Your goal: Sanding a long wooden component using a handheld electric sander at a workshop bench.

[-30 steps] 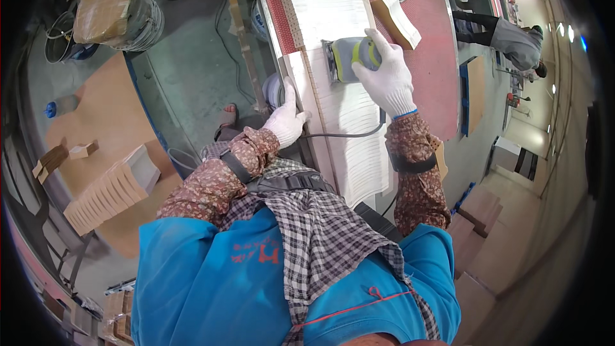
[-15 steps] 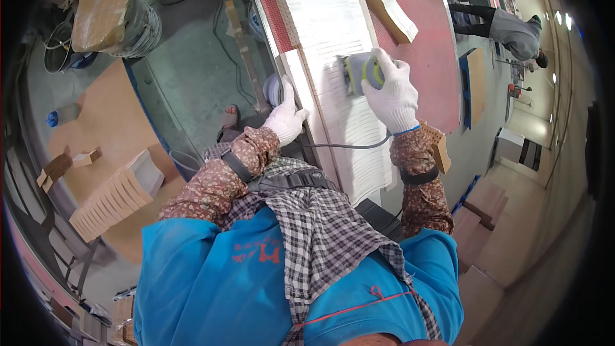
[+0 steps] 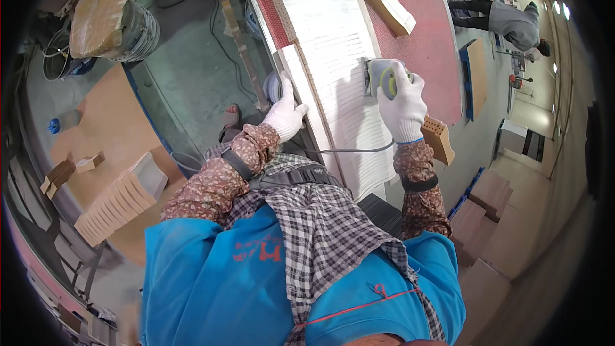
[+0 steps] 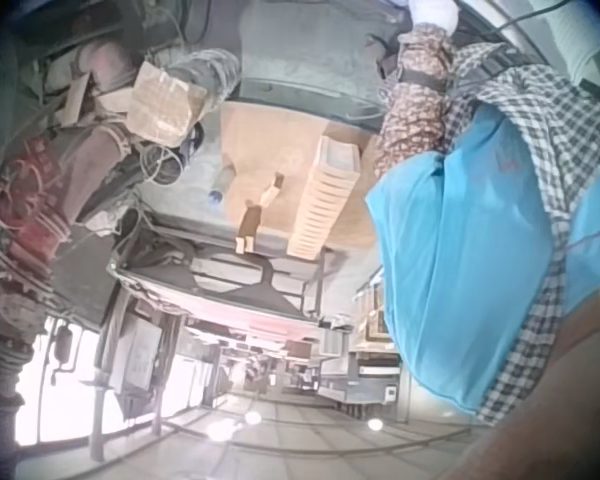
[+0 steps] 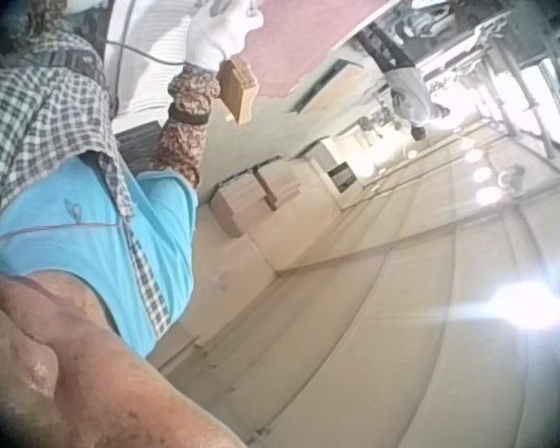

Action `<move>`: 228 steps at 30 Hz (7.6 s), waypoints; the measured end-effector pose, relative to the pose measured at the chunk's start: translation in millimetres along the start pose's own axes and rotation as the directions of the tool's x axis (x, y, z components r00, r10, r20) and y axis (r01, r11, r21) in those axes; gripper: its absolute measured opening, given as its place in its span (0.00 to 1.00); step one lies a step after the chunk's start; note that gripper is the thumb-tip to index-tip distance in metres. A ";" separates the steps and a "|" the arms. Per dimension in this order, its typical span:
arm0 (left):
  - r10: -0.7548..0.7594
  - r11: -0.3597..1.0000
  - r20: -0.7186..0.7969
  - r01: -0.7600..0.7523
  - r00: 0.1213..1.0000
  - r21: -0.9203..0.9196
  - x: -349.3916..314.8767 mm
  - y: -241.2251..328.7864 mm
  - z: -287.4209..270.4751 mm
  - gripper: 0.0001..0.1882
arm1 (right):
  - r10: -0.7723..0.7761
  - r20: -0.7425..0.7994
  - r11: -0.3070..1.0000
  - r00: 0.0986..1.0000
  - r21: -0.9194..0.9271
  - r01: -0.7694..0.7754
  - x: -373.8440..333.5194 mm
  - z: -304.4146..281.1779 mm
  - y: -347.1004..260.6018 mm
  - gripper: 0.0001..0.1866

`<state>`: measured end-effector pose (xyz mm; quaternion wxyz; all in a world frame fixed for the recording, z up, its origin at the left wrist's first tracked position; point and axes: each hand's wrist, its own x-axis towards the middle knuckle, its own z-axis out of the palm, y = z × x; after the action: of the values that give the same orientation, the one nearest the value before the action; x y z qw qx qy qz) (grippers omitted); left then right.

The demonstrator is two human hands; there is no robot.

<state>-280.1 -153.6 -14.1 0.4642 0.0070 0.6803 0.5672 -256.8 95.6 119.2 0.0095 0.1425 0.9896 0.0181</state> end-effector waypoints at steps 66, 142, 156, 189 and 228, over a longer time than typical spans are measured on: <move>0.020 1.000 0.005 -0.019 1.000 -0.020 5.1 -8.2 1.2 0.56 | 0.099 0.055 0.994 0.994 -0.056 -0.096 -18.0 -3.6 -20.0 0.39; 0.065 0.991 -0.128 -0.080 0.990 -0.110 11.2 -14.9 14.3 0.53 | 0.085 -0.042 0.996 0.996 0.009 -0.085 -150.2 0.5 76.4 0.31; -0.011 1.000 -0.155 0.013 0.988 0.008 18.9 -23.0 24.8 0.62 | 0.068 0.127 0.997 0.990 0.019 -0.071 -126.6 -5.2 48.4 0.36; 0.133 0.925 -0.250 -0.030 0.959 0.379 10.3 -3.4 53.1 0.77 | 0.083 -0.019 0.994 0.996 -0.065 -0.084 -104.1 -0.1 35.0 0.34; 0.099 0.933 -0.259 0.000 0.961 0.359 4.6 7.9 54.3 0.77 | 0.025 0.087 0.995 0.996 -0.094 -0.016 -77.5 -4.1 15.4 0.38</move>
<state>-252.1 -106.7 -6.8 0.3425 0.0299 0.8287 0.4418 -178.3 88.3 124.9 0.0597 0.1527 0.9848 0.0578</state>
